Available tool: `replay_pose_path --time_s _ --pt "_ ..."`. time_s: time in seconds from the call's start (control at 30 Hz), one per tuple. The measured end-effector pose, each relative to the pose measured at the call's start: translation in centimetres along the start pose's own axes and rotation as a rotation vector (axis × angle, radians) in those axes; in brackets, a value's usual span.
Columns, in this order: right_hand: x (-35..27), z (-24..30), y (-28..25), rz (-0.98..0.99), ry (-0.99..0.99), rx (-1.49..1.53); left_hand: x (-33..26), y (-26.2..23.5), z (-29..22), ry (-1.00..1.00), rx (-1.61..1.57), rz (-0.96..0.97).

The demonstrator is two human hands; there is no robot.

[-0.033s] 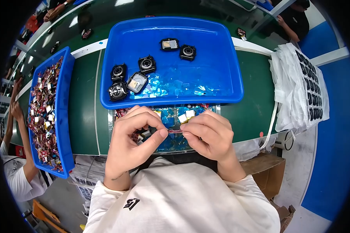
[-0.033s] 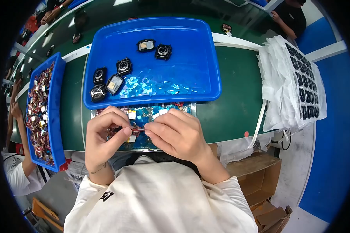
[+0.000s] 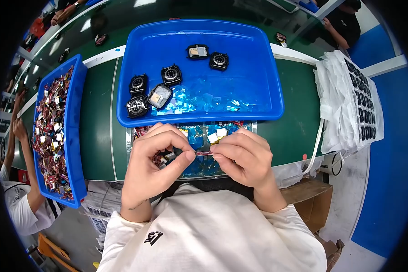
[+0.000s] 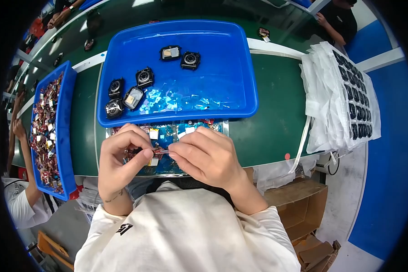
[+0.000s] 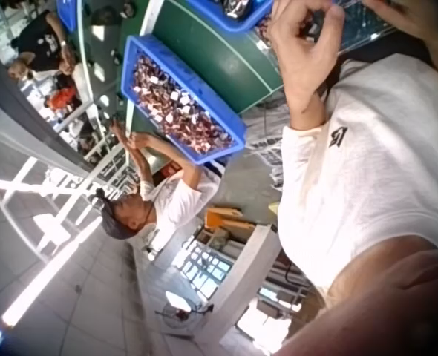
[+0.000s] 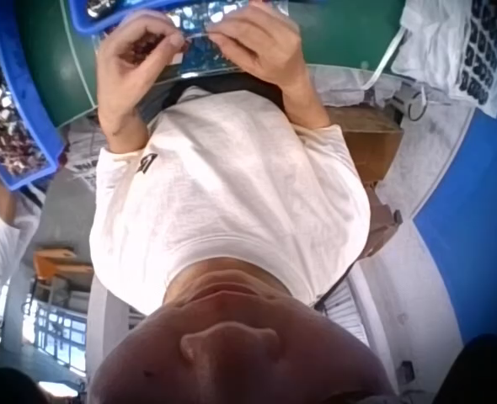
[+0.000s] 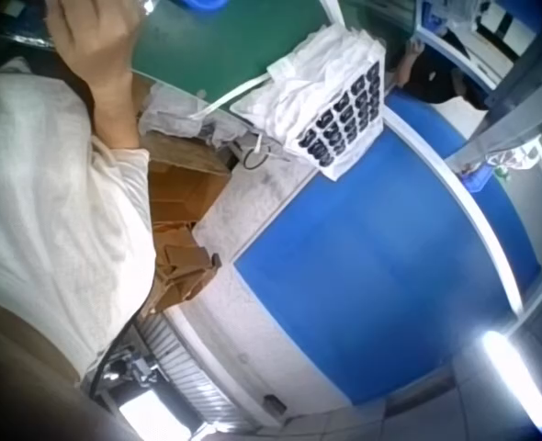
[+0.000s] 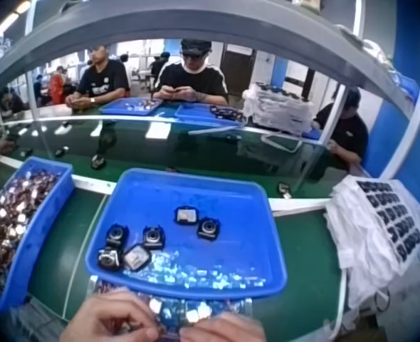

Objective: The person is assembling electronic circuit boards, specifically small camera modules, by hand on an industrial assembly line.

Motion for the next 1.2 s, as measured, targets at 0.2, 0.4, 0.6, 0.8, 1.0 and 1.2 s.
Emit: replay_pose_path --time_s 0.2,0.4,0.6,0.8,1.0,1.2 --pt "0.0 0.4 -0.1 -0.068 0.282 0.26 0.1 -0.2 -0.5 0.422 0.393 -0.137" --pt "-0.1 -0.1 -0.1 0.03 0.408 0.441 0.5 0.0 -1.4 0.473 0.261 -0.158" --pt "0.0 0.9 0.7 -0.134 0.592 0.837 -0.2 1.0 0.9 0.18 -0.115 -0.118" --pt "-0.6 0.5 0.7 -0.206 0.471 0.483 -0.2 1.6 1.1 -0.031 -0.461 -0.158" --pt "-0.1 0.1 0.5 -0.183 0.433 0.411 -0.3 1.8 1.4 0.121 -0.401 -0.119" --pt "-0.1 0.0 0.6 -0.262 0.294 0.4 -0.6 1.9 1.1 -0.14 -0.453 -0.002"
Point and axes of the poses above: each hand's wrist, its own x-axis towards the middle knuckle, its own y-axis out of the palm, z = x × y, the point moved 2 cm from there along x, towards the middle knuckle, and after that the axes turned 9 degrees about x, right-handed, at the moved point
